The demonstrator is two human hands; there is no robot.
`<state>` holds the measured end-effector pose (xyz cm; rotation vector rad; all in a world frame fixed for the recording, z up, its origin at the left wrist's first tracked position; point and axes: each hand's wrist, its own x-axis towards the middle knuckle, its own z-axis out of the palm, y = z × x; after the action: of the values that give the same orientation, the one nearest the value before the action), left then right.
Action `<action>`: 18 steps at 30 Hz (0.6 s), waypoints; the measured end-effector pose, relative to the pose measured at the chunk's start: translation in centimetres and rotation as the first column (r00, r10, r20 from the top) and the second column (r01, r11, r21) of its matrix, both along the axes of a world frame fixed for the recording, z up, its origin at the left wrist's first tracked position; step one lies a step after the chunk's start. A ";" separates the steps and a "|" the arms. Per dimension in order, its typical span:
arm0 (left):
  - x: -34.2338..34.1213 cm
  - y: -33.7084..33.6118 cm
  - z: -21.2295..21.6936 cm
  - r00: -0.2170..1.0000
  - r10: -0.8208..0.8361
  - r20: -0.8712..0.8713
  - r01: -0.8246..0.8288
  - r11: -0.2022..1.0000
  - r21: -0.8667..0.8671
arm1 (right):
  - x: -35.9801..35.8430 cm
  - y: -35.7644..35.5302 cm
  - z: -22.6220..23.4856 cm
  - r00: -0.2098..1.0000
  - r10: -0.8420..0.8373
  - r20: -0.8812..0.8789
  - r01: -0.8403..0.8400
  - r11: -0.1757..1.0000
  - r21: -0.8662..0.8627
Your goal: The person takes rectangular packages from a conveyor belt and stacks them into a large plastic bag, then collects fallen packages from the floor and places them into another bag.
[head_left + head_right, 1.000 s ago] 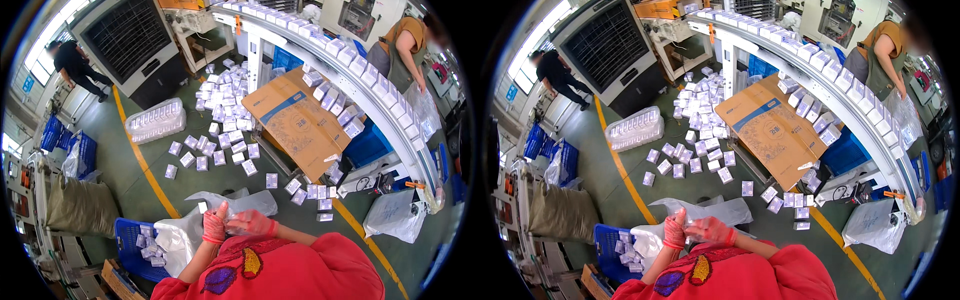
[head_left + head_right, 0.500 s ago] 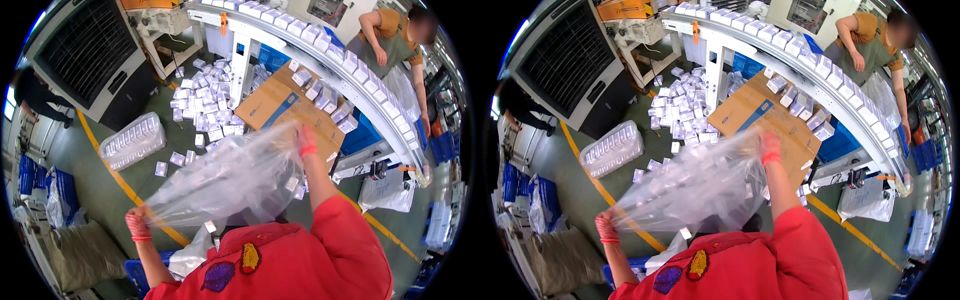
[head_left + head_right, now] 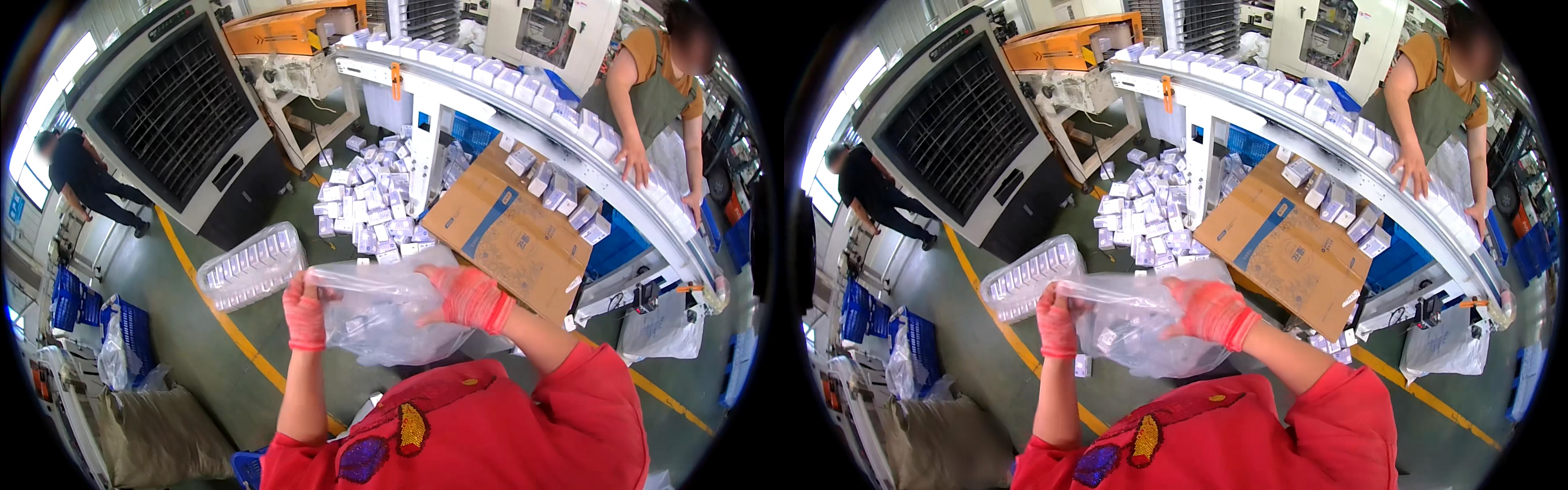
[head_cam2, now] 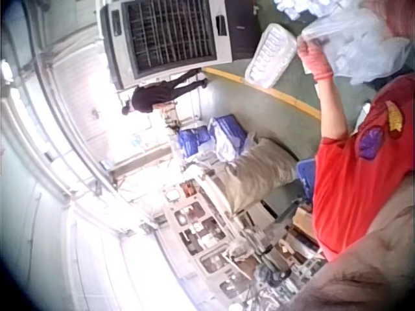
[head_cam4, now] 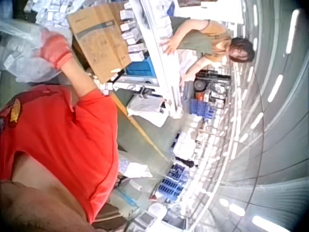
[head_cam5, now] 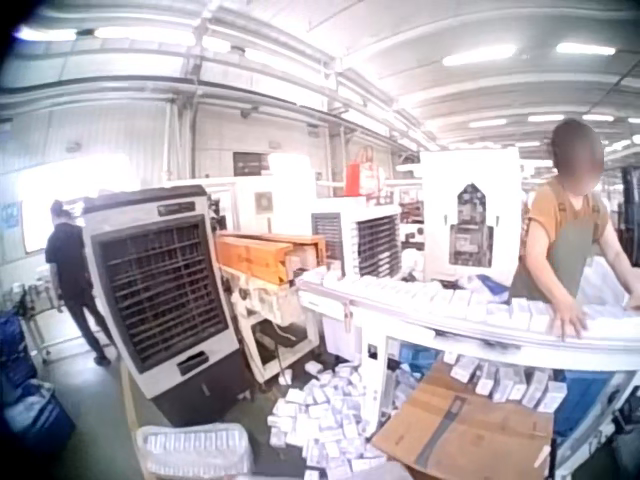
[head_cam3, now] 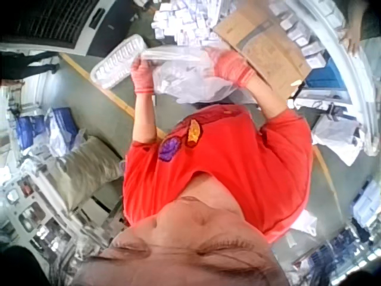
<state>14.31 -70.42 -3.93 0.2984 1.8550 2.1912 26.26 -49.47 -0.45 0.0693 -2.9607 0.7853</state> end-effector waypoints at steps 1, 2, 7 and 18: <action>1.4 1.1 1.5 0.973 -0.013 0.230 -0.042 0.972 0.232 | 0.5 0.9 -2.6 0.985 -0.093 0.144 0.076 0.990 0.118; 2.5 2.4 2.4 0.937 -0.048 0.345 -0.060 0.954 0.294 | 0.6 1.5 -5.6 0.951 -0.206 0.232 0.191 0.978 0.084; 6.7 2.2 5.5 0.439 -0.585 0.682 0.268 0.809 0.522 | -0.8 0.6 -18.2 0.772 -0.561 0.299 0.577 0.816 0.041; 5.7 -0.6 12.2 0.749 -0.570 0.339 0.630 0.770 -0.098 | 13.7 17.6 -28.7 -0.194 -0.972 0.136 0.317 -0.193 -0.929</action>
<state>20.05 -70.98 8.32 0.4362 1.5195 1.4921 40.00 -31.82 -29.20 -1.2500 -0.8581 1.1208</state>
